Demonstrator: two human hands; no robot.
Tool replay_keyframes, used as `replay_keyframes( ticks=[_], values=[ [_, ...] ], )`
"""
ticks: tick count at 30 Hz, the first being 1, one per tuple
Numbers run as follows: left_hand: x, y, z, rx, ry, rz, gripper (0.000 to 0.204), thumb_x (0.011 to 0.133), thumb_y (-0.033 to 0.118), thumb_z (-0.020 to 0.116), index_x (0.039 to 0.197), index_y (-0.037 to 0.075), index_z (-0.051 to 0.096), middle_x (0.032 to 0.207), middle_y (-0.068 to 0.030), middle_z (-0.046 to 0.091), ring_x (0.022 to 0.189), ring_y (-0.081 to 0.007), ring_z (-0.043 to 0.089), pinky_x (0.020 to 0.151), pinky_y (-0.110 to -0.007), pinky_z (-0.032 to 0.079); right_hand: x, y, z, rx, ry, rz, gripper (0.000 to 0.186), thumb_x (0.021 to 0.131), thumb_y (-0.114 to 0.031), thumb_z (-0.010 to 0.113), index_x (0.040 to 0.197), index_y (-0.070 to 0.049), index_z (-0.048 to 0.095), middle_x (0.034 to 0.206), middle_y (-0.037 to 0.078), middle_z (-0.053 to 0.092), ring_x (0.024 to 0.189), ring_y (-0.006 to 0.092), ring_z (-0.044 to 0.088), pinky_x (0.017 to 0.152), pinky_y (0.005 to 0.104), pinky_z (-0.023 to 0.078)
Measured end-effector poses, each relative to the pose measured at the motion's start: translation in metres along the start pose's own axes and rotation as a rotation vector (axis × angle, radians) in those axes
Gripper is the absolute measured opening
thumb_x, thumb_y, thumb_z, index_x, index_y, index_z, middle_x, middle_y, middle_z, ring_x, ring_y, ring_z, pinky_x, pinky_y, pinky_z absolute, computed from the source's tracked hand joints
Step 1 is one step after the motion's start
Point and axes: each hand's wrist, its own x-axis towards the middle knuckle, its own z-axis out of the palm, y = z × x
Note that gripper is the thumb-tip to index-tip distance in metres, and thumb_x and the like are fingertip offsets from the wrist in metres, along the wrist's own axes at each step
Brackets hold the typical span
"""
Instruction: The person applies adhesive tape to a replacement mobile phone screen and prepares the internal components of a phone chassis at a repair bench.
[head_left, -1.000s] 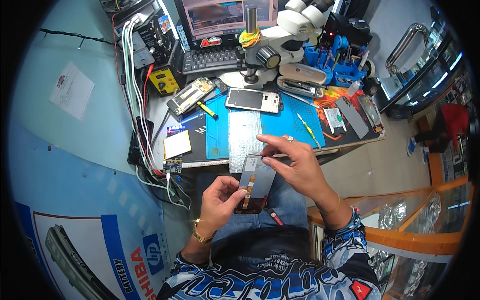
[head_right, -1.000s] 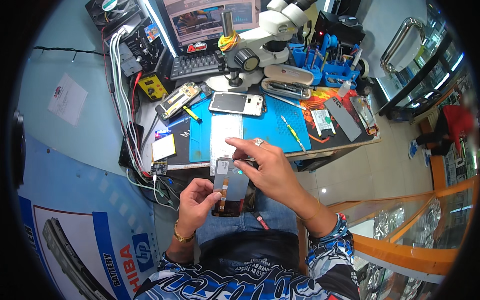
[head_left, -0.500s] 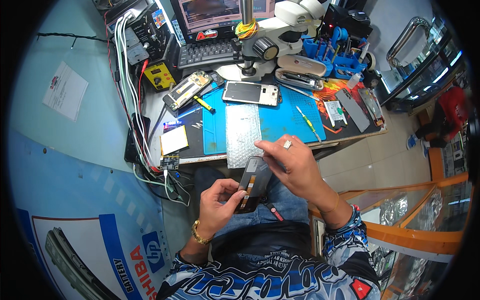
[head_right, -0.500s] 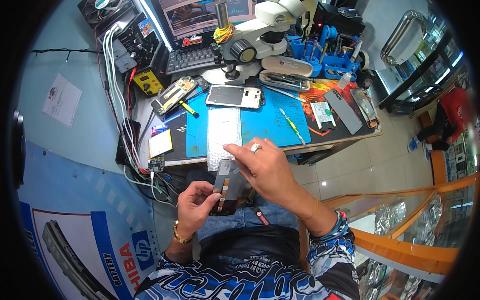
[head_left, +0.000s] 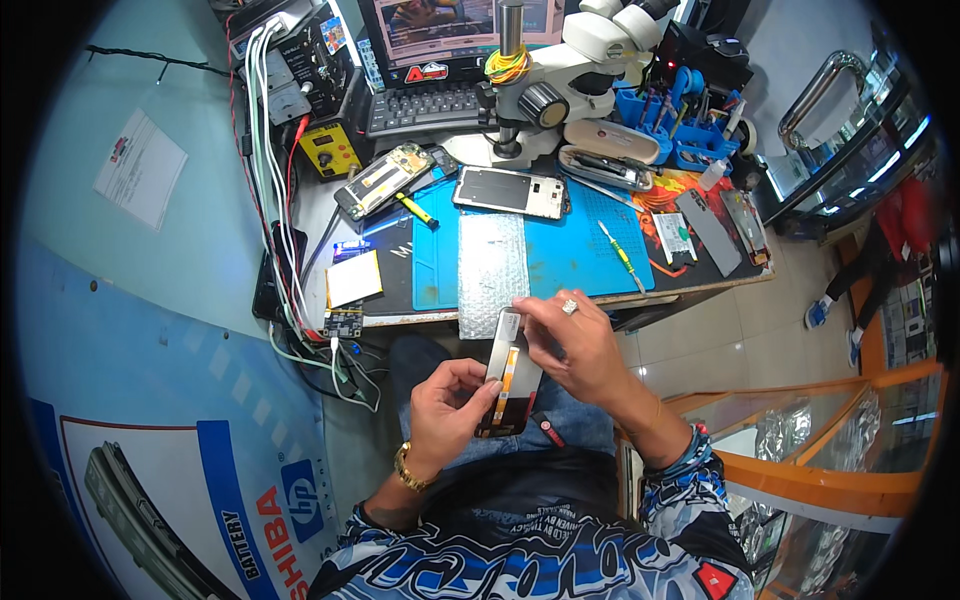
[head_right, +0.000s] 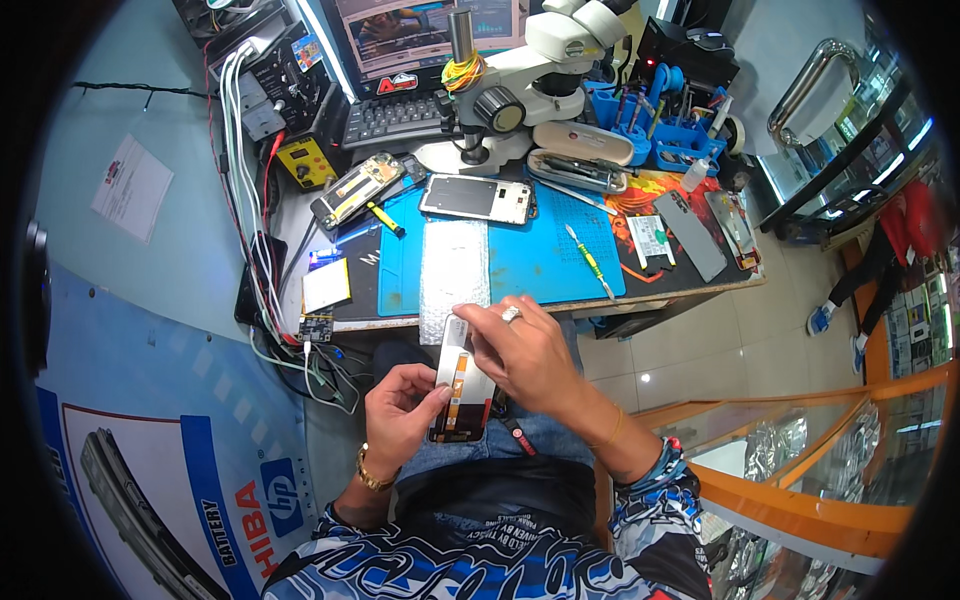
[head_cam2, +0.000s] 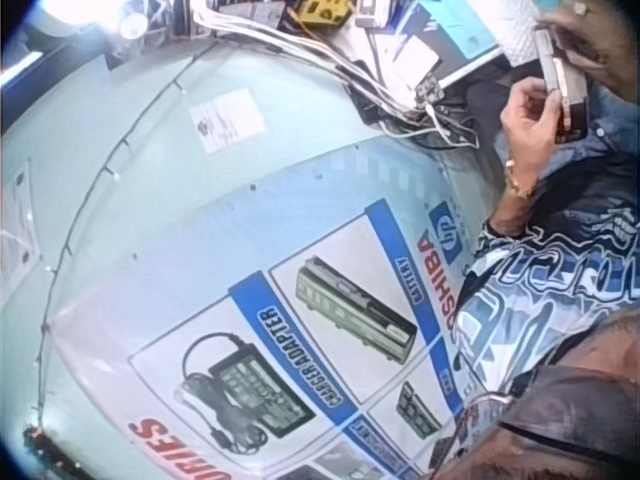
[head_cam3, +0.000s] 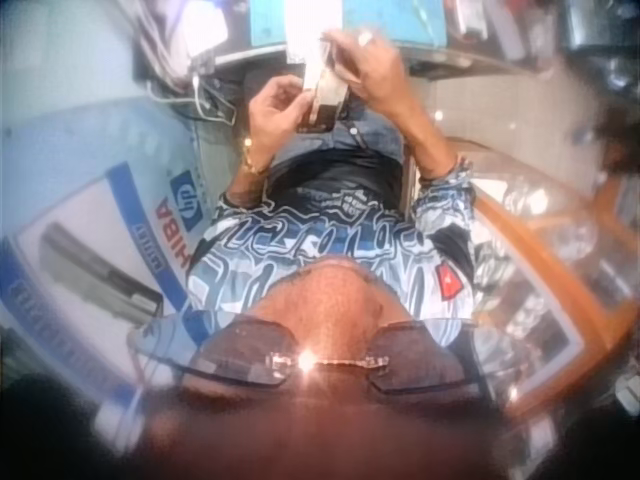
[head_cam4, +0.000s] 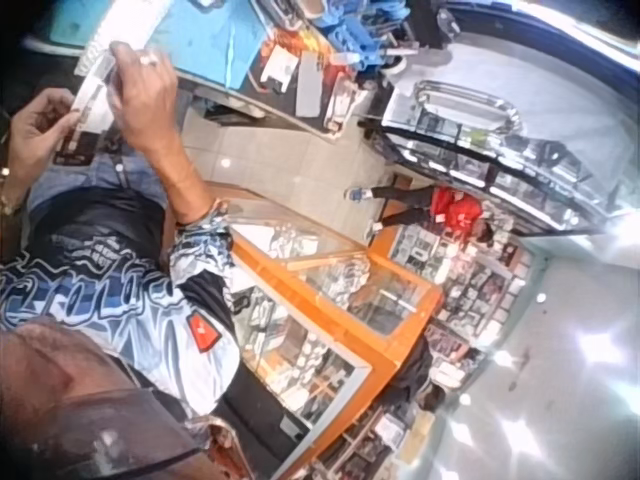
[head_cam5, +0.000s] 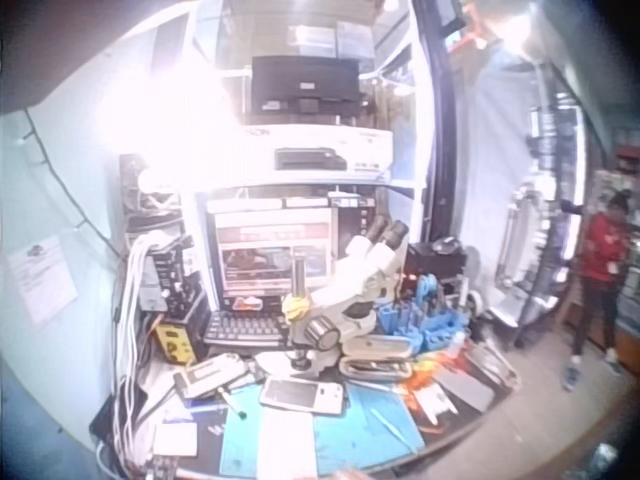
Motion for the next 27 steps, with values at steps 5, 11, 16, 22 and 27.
replay_keyframes(
  ticks=[5,11,16,22,27],
  values=[
    [0.002,-0.004,-0.004,-0.114,0.007,-0.047,0.018,0.092,-0.001,0.071,0.108,-0.004,0.062,0.095,-0.007,0.071,0.085,-0.0087,0.066,0.076,-0.024,0.056,-0.016,-0.014,-0.013,0.215,0.129,0.262,0.045,0.079,0.003,0.072,0.122,-0.008,0.066,0.08,0.004,0.064,0.069,0.0155,0.058,0.059,0.0302,0.048],
    [0.007,-0.008,-0.011,-0.212,0.019,-0.058,0.017,0.093,-0.001,0.07,0.109,-0.004,0.062,0.096,-0.0064,0.07,0.088,-0.0089,0.066,0.079,-0.024,0.056,-0.077,0.026,-0.064,0.072,0.337,0.802,0.041,0.085,0.004,0.067,0.125,-0.006,0.068,0.073,0.0,0.052,0.063,0.0101,0.048,0.06,0.0257,0.043],
    [0.018,-0.007,-0.01,-0.201,0.034,-0.073,0.018,0.094,0.0,0.07,0.109,-0.004,0.062,0.095,-0.0053,0.069,0.087,-0.0088,0.065,0.079,-0.024,0.055,-0.144,0.074,-0.09,-0.361,0.356,0.854,0.047,0.084,0.006,0.063,0.13,-0.004,0.065,0.071,0.0,0.048,0.064,0.0119,0.045,0.062,0.0293,0.044],
    [0.035,-0.007,-0.009,-0.195,0.061,-0.056,0.019,0.093,0.0,0.071,0.11,-0.003,0.062,0.093,-0.0047,0.069,0.086,-0.0079,0.065,0.076,-0.022,0.054,-0.15,0.07,-0.102,-0.358,0.359,0.997,0.044,0.085,0.006,0.064,0.128,-0.004,0.067,0.076,0.002,0.054,0.069,0.0103,0.053,0.066,0.0296,0.048],
    [0.061,0.003,-0.002,-0.137,0.088,-0.009,0.024,0.093,0.0,0.071,0.114,-0.003,0.06,0.091,-0.0047,0.07,0.083,-0.0074,0.066,0.073,-0.021,0.053,-0.116,0.053,-0.053,0.356,0.441,0.83,0.04,0.09,0.001,0.067,0.13,-0.002,0.065,0.094,0.002,0.066,0.086,0.0096,0.061,0.078,0.0255,0.052]
  ],
)
